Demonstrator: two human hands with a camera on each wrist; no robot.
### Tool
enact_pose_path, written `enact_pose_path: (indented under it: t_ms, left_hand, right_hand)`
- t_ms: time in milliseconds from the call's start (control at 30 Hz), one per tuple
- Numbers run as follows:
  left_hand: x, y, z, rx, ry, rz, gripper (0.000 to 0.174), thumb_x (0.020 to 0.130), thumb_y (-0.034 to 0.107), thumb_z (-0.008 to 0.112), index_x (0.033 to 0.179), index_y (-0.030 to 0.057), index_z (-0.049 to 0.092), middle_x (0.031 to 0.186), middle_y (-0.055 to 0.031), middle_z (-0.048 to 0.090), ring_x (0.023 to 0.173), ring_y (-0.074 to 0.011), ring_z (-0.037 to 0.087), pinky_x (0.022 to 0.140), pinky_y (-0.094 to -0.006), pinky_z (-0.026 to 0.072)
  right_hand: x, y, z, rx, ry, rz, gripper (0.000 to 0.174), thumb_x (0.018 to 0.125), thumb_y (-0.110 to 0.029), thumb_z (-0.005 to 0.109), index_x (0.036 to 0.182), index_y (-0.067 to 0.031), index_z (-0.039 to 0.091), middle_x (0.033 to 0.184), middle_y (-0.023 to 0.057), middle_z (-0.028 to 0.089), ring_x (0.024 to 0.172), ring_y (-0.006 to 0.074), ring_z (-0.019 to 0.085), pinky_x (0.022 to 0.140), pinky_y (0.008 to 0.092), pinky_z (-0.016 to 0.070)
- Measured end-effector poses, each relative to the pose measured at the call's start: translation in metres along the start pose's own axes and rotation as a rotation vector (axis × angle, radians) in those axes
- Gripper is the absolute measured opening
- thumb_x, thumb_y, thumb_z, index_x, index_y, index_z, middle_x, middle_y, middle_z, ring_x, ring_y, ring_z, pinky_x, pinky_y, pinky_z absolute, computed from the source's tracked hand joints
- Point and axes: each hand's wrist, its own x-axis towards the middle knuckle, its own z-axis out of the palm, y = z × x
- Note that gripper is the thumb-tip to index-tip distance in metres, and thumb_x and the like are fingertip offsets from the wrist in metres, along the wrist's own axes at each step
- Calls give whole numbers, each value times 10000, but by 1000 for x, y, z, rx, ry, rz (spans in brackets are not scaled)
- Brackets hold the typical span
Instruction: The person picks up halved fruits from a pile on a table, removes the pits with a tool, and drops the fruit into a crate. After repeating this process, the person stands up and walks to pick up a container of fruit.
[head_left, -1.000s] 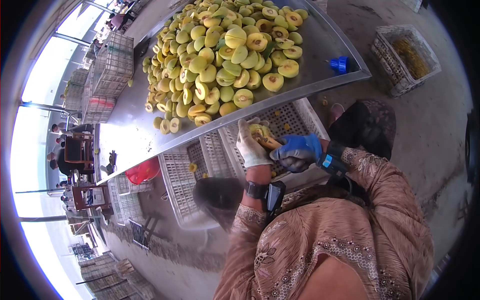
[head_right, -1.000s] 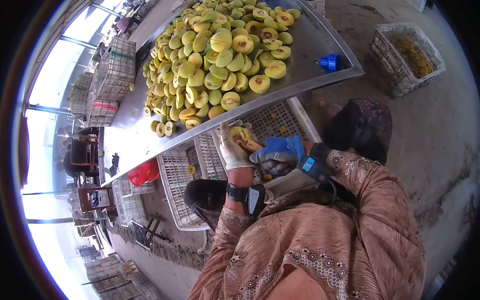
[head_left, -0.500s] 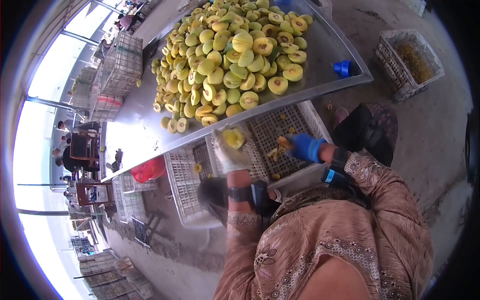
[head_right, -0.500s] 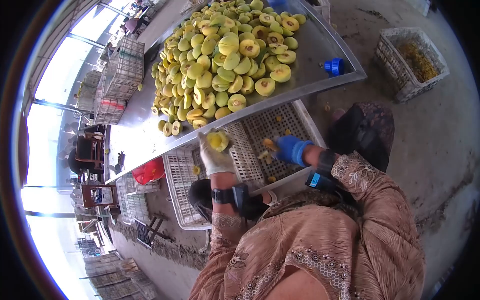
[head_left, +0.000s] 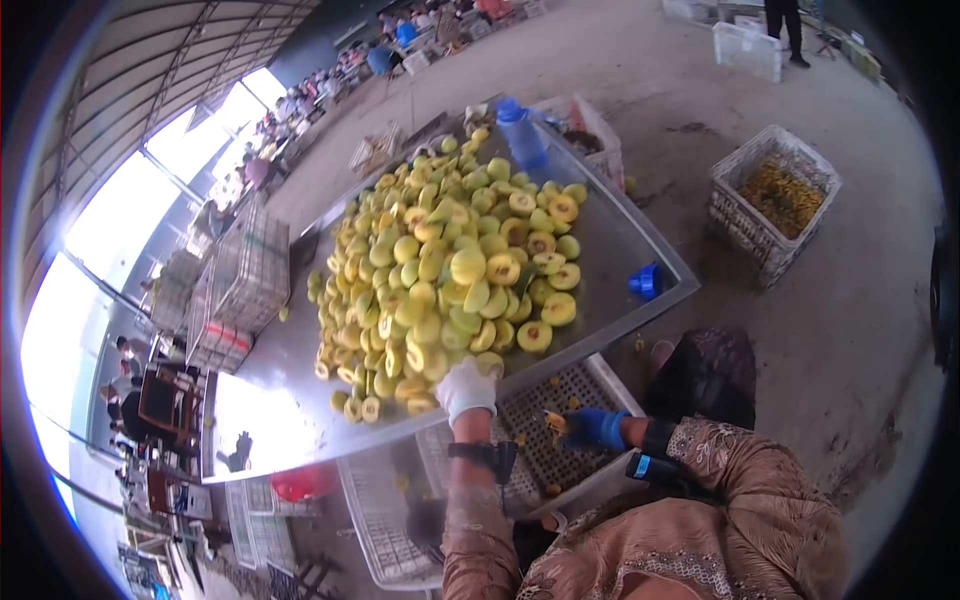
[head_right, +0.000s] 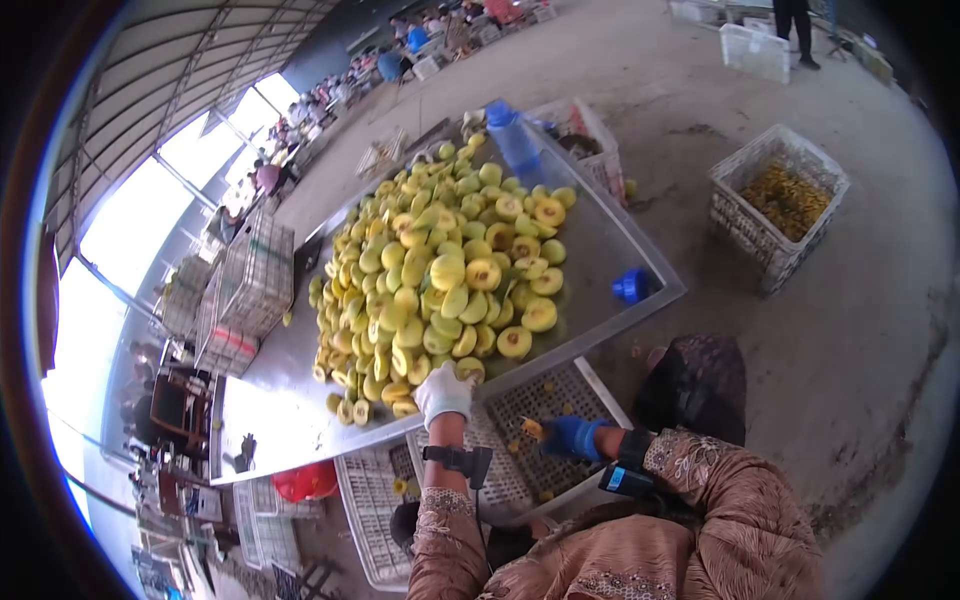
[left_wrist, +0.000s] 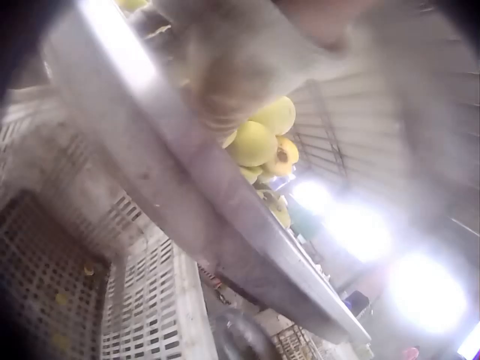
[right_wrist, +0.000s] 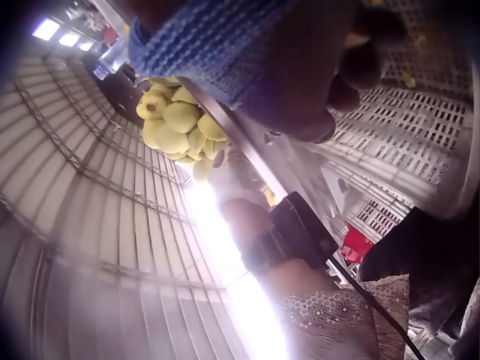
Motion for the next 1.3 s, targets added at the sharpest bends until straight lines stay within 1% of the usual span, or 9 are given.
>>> enact_pose_path:
  t_ms: [67, 267, 367, 500, 633, 800, 967, 1167, 1300]
  left_hand:
    - [9, 9, 5, -109, -8, 20, 533, 739, 429, 710, 1129, 92, 573, 1041, -186, 645, 943, -342, 635, 770, -416, 508]
    - [16, 17, 27, -304, 76, -13, 555, 678, 270, 779, 1092, -7, 534, 1027, -225, 636, 978, -383, 609, 816, -429, 493]
    - [18, 13, 43, -439, 154, 75, 537, 670, 218, 775, 1085, -22, 533, 1009, -227, 642, 947, -390, 614, 796, -419, 498]
    - [40, -8, 63, -645, 130, 151, 545, 605, 211, 843, 1013, -54, 598, 899, -137, 669, 791, -239, 649, 722, -330, 514]
    - [18, -5, 43, -1551, 143, 117, 341, 717, -5, 736, 1020, -19, 581, 858, -76, 624, 700, -158, 599, 598, -292, 506]
    - [-19, -9, 32, -1910, 97, 102, 213, 801, 173, 640, 965, 57, 568, 746, -22, 543, 561, -106, 468, 512, -247, 418]
    - [-45, -1, 21, -2195, -153, 199, 260, 852, 293, 558, 1025, 99, 576, 785, -42, 564, 487, -94, 409, 480, -237, 377]
    - [-84, 18, 2, -1982, 134, 132, 387, 920, 376, 504, 1129, 51, 529, 900, -111, 615, 453, -106, 430, 409, -227, 361]
    - [-87, 15, 13, -1893, 193, 114, 462, 937, 445, 476, 1120, 25, 538, 914, -96, 616, 639, -125, 556, 505, -228, 434]
  right_hand:
    - [-6, -13, -8, 27, -53, 207, 369, 845, -372, 620, 1046, -64, 595, 688, 48, 590, 546, 166, 583, 484, 304, 472]
    - [3, 6, 0, 16, 21, 52, 369, 823, -345, 659, 995, -23, 601, 677, 62, 616, 515, 167, 595, 467, 301, 470]
    - [26, 48, 19, -82, 277, -537, 408, 827, -339, 648, 1078, -23, 587, 844, 112, 643, 745, 217, 636, 648, 357, 500]
    - [-2, 4, -3, 17, 92, 9, 417, 831, -313, 626, 1124, -22, 567, 904, 110, 645, 807, 229, 621, 721, 381, 485]
    - [-7, 4, -8, -2, 308, -171, 320, 828, -319, 605, 995, -47, 584, 731, 54, 608, 570, 161, 562, 491, 323, 427]
    - [-47, -37, -37, 413, 54, -74, 323, 827, -401, 630, 833, -80, 588, 585, 0, 524, 427, 108, 466, 381, 280, 364]
    - [-75, -97, -29, 520, 17, -122, 370, 869, -282, 648, 1123, -59, 498, 582, -24, 488, 427, 65, 452, 364, 218, 363]
    - [-81, -115, -27, 412, 45, -62, 475, 869, -252, 655, 1242, -55, 436, 645, -26, 512, 448, 54, 459, 372, 209, 376]
    - [-65, -102, -15, 345, 143, -188, 459, 860, -280, 646, 1202, -22, 480, 625, 23, 540, 441, 95, 488, 390, 254, 394]
